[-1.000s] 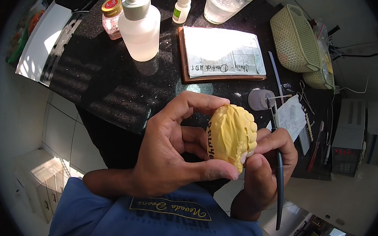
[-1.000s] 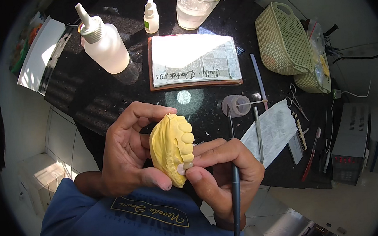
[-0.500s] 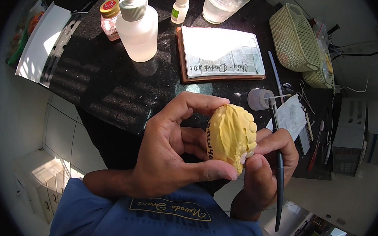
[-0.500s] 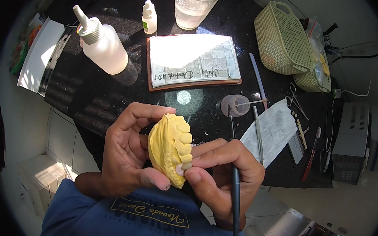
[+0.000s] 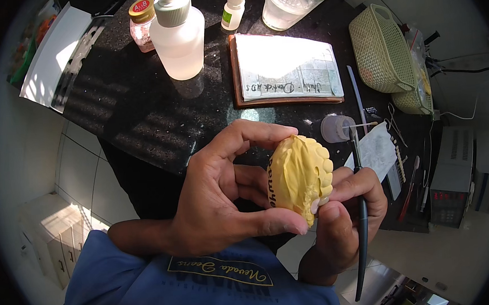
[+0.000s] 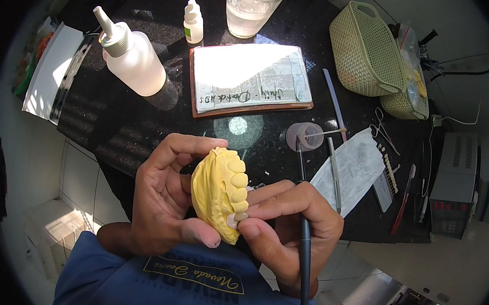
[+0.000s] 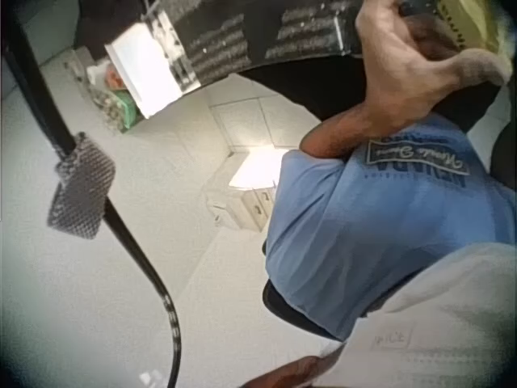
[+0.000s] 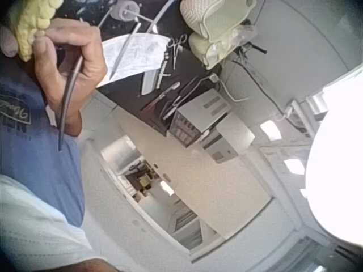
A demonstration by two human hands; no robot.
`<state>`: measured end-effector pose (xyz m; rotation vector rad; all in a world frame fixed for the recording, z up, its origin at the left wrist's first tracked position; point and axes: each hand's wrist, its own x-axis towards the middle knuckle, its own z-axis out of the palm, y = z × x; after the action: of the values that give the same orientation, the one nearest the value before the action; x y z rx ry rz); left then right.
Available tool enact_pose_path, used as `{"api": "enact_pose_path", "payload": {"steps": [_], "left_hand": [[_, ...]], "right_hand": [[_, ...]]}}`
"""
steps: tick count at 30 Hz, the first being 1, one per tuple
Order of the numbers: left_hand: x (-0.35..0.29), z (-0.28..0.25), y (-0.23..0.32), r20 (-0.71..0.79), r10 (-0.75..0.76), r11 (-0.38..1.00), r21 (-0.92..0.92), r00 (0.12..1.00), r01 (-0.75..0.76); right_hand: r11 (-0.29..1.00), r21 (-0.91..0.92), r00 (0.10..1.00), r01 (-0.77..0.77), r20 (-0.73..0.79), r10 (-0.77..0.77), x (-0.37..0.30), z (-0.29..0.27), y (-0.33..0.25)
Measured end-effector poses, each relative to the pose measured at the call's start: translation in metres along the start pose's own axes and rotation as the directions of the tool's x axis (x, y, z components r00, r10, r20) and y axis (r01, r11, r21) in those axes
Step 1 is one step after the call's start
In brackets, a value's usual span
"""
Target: Using a carving tool to refine a dental model and applying pink porcelain or acrylic paste with a fine brush to a prosthetic tooth.
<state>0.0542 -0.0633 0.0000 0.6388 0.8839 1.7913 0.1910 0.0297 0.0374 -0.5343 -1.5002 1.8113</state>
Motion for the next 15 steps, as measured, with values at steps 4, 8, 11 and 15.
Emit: {"api": "enact_pose_path", "payload": {"steps": [4,8,11,15], "left_hand": [[-0.0001,-0.0009,0.0001,0.008,0.006,1.000,0.016,1.000,-0.006],[-0.0003,-0.0028,0.0014,0.005,0.000,0.999,0.034,1.000,0.000],[-0.0012,-0.0037,-0.0001,0.006,0.007,0.999,0.037,1.000,-0.007],[0.0007,0.0025,0.0031,-0.035,-0.132,0.987,-0.096,0.991,0.128]], "right_hand": [[1.000,-0.001,0.999,0.026,0.034,-0.026,0.0003,-0.0028,0.0038],[1.000,0.010,0.999,-0.010,0.031,0.009,-0.0008,-0.0011,0.0000],[0.998,-0.032,0.997,-0.053,0.059,0.055,-0.0008,-0.0025,-0.0019],[0.967,-0.227,0.992,0.118,-0.026,-0.127,0.0001,-0.0050,0.0030]]}}
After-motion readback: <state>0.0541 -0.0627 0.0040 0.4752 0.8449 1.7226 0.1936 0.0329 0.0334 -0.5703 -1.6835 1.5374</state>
